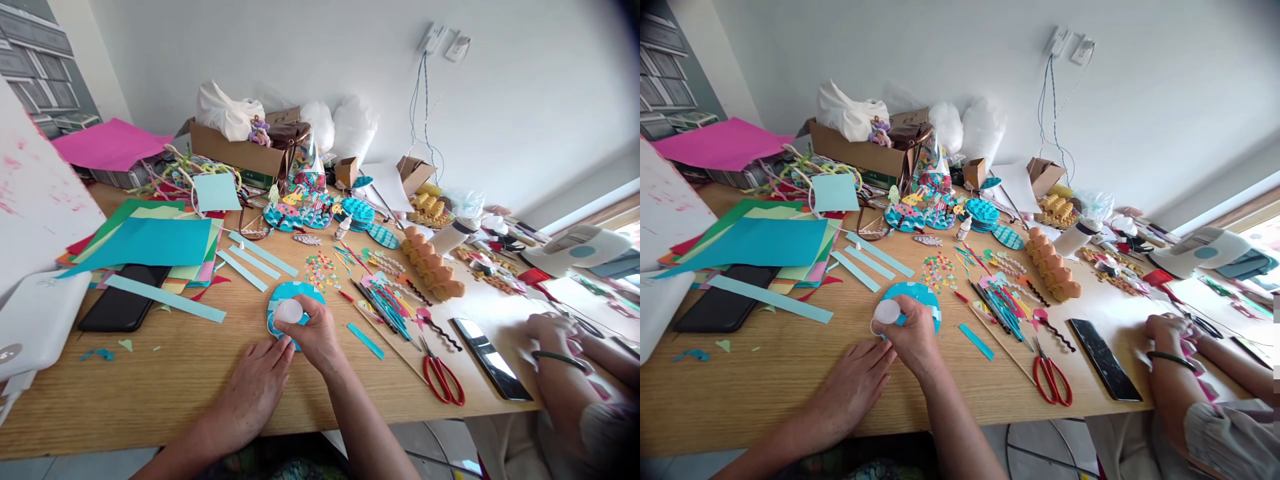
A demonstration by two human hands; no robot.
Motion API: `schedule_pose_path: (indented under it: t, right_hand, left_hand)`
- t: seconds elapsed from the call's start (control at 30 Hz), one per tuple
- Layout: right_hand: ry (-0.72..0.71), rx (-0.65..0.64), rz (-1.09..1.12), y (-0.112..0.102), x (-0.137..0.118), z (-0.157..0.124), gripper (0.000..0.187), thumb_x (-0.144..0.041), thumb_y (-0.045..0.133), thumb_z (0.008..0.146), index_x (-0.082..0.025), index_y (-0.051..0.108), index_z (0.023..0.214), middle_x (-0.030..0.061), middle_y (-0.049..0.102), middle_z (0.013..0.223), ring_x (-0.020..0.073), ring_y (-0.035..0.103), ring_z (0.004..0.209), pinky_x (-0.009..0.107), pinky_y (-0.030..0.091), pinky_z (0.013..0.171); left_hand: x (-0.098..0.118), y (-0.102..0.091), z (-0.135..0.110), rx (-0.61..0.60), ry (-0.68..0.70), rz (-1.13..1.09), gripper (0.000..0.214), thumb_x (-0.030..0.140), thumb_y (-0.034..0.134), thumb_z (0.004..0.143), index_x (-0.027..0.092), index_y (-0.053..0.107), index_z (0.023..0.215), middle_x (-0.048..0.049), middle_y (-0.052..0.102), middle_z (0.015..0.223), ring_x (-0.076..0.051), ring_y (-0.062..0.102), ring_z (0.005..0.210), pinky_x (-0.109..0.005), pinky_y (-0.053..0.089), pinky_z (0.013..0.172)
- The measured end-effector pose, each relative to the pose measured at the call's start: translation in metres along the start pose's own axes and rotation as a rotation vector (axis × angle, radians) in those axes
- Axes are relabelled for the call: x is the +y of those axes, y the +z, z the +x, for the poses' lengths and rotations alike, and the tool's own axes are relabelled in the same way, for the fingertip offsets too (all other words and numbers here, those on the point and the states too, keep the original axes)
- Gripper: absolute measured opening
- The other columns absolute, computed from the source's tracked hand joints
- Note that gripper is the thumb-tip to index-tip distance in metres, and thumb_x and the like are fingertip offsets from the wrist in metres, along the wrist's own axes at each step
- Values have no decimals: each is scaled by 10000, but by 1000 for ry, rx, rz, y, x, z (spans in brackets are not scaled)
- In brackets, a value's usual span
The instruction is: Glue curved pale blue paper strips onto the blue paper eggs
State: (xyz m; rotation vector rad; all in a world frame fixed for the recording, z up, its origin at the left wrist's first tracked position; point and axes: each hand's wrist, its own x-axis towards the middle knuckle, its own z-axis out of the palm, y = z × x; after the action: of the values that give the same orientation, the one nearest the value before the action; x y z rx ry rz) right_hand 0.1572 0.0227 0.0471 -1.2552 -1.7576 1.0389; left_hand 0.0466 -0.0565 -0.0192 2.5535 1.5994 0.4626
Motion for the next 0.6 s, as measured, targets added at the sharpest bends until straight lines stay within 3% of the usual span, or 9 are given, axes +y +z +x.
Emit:
schedule_pose_path:
  t: [0.6]
  right_hand:
    - [23, -45, 33, 0, 0, 0, 133, -274, 670, 584, -197, 562, 604, -59, 513, 585, 111, 471, 577, 205, 360, 555]
  left_hand:
    - [1, -5, 1, -33, 16, 39, 405, 85, 416, 828, 137, 485, 1224, -110, 590, 1202, -259, 554, 1038, -411, 477, 817]
